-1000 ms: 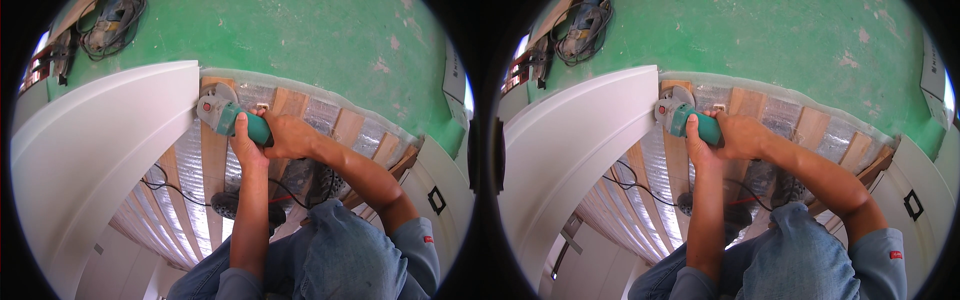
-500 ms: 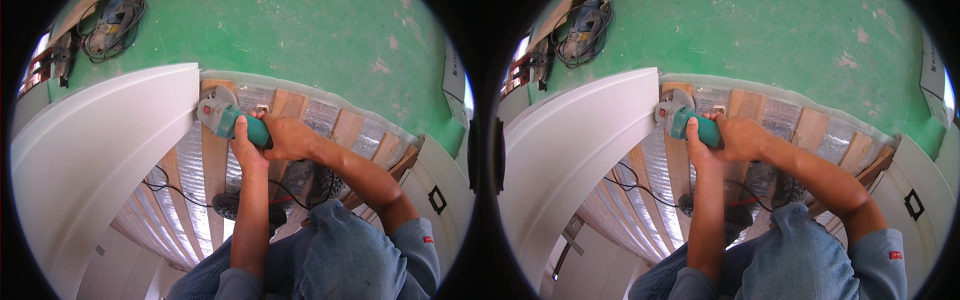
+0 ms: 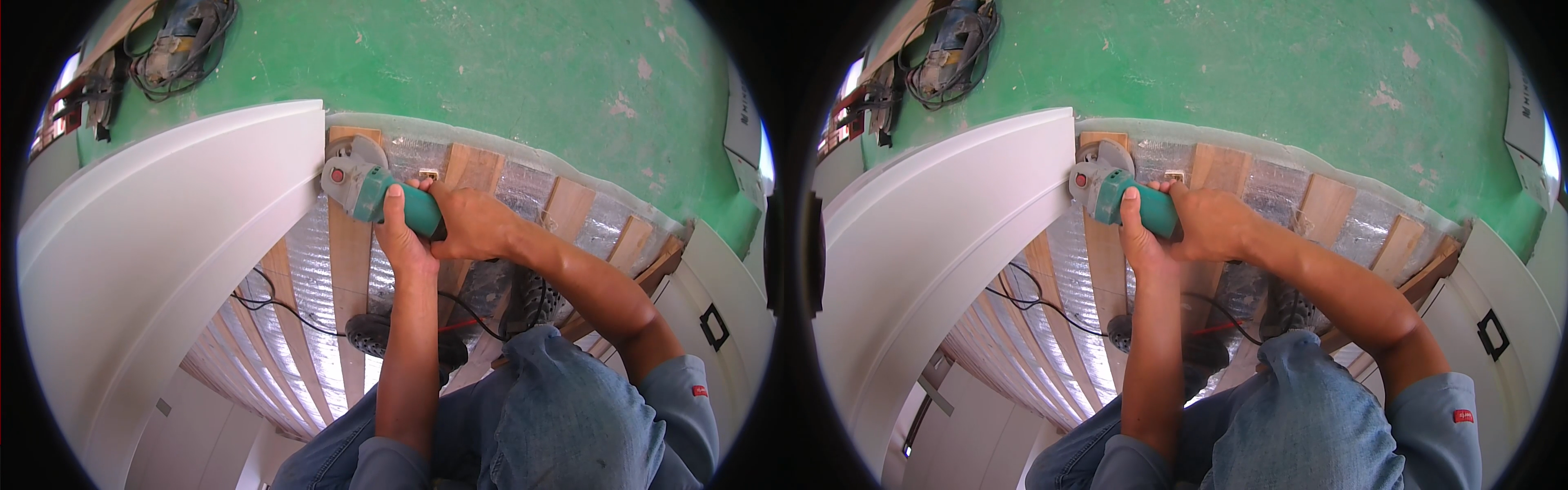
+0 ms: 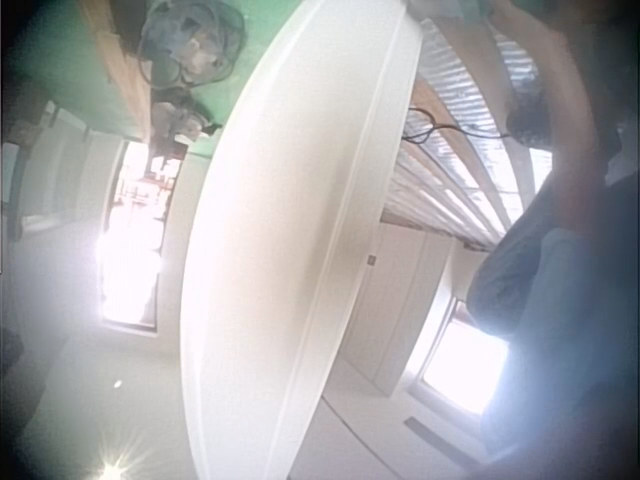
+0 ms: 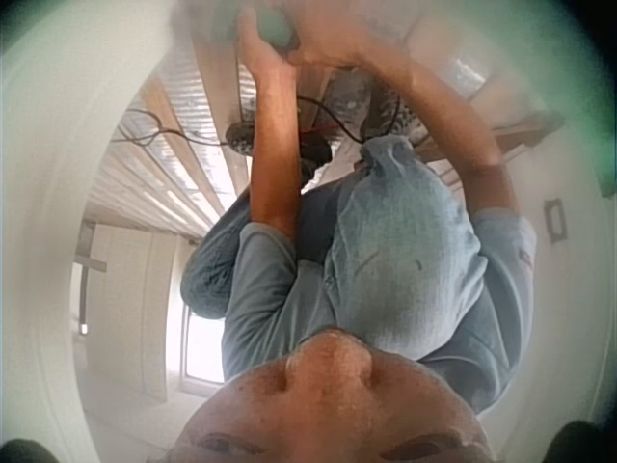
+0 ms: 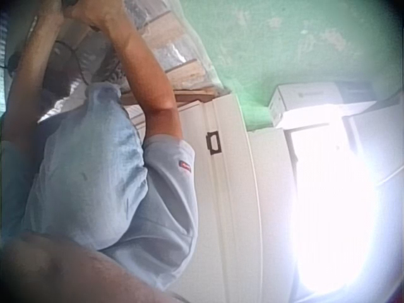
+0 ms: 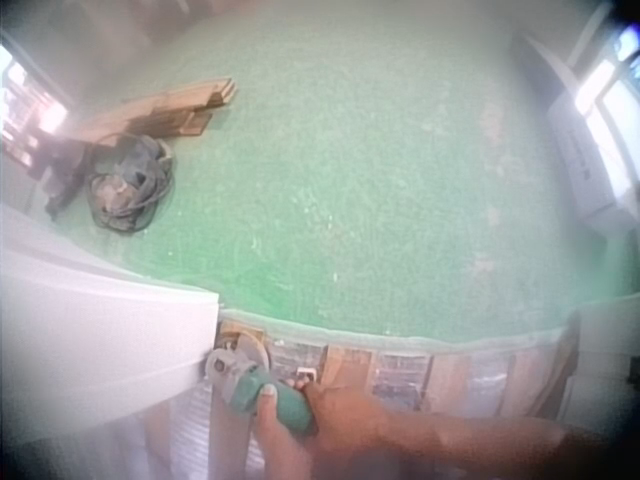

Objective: The person plugs in an angle grinder and uses it to cut along the edge of a wall on a floor covered with foil-backed insulation and wooden planks. They then place a plank on the floor, mark it with a red pencil, and continue cutting along the wall base.

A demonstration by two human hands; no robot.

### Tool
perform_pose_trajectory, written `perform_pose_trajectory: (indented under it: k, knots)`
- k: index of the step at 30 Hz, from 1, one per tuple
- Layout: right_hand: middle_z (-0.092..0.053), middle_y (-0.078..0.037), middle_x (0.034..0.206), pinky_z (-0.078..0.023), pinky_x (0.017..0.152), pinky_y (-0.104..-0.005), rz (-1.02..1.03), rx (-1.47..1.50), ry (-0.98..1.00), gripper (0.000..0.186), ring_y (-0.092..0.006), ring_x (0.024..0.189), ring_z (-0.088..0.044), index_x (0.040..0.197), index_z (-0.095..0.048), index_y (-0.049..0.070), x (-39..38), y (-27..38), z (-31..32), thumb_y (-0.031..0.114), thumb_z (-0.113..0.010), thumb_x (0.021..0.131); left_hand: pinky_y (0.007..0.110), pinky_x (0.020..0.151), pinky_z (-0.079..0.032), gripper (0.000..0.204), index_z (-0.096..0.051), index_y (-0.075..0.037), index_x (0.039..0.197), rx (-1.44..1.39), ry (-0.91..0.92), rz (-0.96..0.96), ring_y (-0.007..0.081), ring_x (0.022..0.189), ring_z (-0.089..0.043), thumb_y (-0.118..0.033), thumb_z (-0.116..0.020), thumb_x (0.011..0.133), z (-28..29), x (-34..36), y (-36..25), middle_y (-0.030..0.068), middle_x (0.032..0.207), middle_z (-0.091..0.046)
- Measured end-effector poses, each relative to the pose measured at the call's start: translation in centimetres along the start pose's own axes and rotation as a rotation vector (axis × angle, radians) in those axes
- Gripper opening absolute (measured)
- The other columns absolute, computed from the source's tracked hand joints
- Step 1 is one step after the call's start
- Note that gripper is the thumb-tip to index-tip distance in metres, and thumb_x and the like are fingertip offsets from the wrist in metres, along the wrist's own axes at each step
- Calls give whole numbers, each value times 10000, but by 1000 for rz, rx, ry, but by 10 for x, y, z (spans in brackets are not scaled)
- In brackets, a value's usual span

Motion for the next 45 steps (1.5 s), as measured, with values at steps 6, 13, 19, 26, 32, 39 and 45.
perform_pose_trajectory:
  k: [6,13,19,26,32,39,45]
  knots:
    - [-720,-350,1010,-565,860,-557,27,39,-39,782,-521,971,-705,1318,-504,-103,-1,1,1,287,-827,723,399,977,-570,376,-643,3,1117,35,7,-13,262,1024,-700,-316,-769,965,-2,0,-2,121,1060,-707]
    - [-733,-325,1070,-572,895,-532,0,32,-38,799,-473,1012,-726,1327,-543,-93,-2,-1,5,366,-829,740,389,991,-558,402,-661,15,1077,77,33,-24,267,1036,-687,-361,-757,972,-9,2,-3,133,1075,-705]
    - [-731,-322,1101,-567,911,-522,-14,59,-18,843,-470,1040,-717,1385,-531,-98,-4,3,14,335,-837,730,401,930,-573,295,-658,-11,1049,36,57,11,250,972,-711,-267,-766,949,-15,5,0,113,1008,-713]
    - [-721,-338,1106,-560,919,-516,10,106,-63,794,-482,1062,-702,1324,-556,-120,-3,3,19,314,-843,724,409,935,-575,307,-635,-24,1074,21,52,-12,254,976,-707,-261,-781,944,-25,5,-2,115,1015,-704]
    - [-721,-349,980,-561,840,-548,1,80,-62,874,-519,941,-709,1405,-475,-109,-2,-4,14,304,-836,725,424,954,-575,307,-633,-17,1080,59,35,-32,273,995,-709,-258,-774,951,-26,2,-4,122,1017,-705]
    - [-721,-348,971,-564,836,-549,-8,91,-64,876,-523,939,-709,1425,-453,-88,-2,-5,13,294,-830,732,430,968,-568,316,-634,-10,1072,77,16,-41,284,994,-704,-274,-764,957,-26,4,-5,131,1012,-705]
    - [-720,-350,1013,-562,861,-547,-42,95,-64,865,-520,981,-707,1419,-466,-77,-2,-6,16,299,-833,731,443,972,-572,317,-633,-15,1085,83,45,-53,286,990,-705,-272,-769,956,-28,6,-5,129,1017,-698]
Point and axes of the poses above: each hand's wrist, its own x-axis towards the middle knuckle, its own z-axis out of the back of the hand, y = z × x, the point moved 9 cm from there along x, towards the middle knuckle
